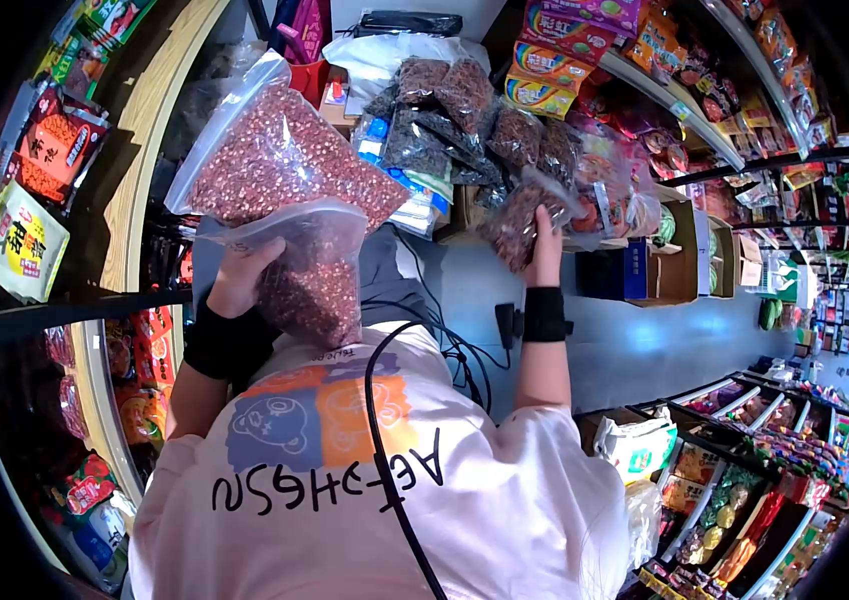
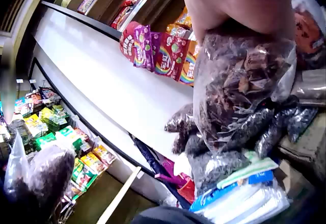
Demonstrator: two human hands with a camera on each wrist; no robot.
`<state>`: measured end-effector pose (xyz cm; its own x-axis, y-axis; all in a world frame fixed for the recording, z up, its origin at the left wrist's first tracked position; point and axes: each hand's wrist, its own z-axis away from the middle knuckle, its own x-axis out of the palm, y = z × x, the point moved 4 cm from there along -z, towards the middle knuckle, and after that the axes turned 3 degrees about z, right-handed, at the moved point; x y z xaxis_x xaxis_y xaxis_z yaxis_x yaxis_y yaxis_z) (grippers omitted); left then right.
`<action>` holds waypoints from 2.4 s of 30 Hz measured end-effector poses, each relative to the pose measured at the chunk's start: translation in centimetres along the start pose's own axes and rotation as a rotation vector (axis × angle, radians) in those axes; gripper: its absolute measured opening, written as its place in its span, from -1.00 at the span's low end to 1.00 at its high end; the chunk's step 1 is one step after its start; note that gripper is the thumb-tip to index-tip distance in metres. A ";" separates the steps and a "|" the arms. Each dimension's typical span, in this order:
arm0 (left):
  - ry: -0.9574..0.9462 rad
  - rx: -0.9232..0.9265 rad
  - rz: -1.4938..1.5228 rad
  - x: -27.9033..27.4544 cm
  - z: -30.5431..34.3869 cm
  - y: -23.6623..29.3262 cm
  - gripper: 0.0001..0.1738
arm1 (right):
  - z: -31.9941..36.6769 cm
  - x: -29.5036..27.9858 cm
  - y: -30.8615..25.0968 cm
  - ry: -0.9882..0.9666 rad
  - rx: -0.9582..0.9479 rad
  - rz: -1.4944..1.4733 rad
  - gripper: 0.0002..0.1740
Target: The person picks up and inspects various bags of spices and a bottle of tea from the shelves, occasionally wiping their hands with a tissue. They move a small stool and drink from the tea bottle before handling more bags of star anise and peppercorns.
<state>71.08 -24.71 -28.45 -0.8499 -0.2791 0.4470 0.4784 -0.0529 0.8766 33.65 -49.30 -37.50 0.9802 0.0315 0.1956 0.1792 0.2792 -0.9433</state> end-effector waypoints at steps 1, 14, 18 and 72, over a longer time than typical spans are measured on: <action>-0.018 0.017 -0.008 0.1 0.1 -0.2 -0.63 | -1.6 -0.7 -0.4 0.003 -0.053 -0.027 -0.39; -0.031 0.368 -0.428 0.0 2.4 2.1 -0.55 | -25.0 -3.8 2.2 0.142 0.029 0.163 -0.55; -0.058 0.230 -0.291 0.5 2.6 2.6 -0.49 | -22.2 -2.6 0.9 0.354 -0.364 0.573 -0.52; 0.206 -0.298 0.239 -5.5 -0.3 -5.0 -0.41 | 19.2 17.6 -13.5 -0.970 -0.711 1.013 -0.50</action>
<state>73.43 -23.24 -35.30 -0.6602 -0.5013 0.5593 0.7246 -0.2294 0.6498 46.90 -34.09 -16.16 0.3374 0.5762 -0.7444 -0.2179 -0.7215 -0.6573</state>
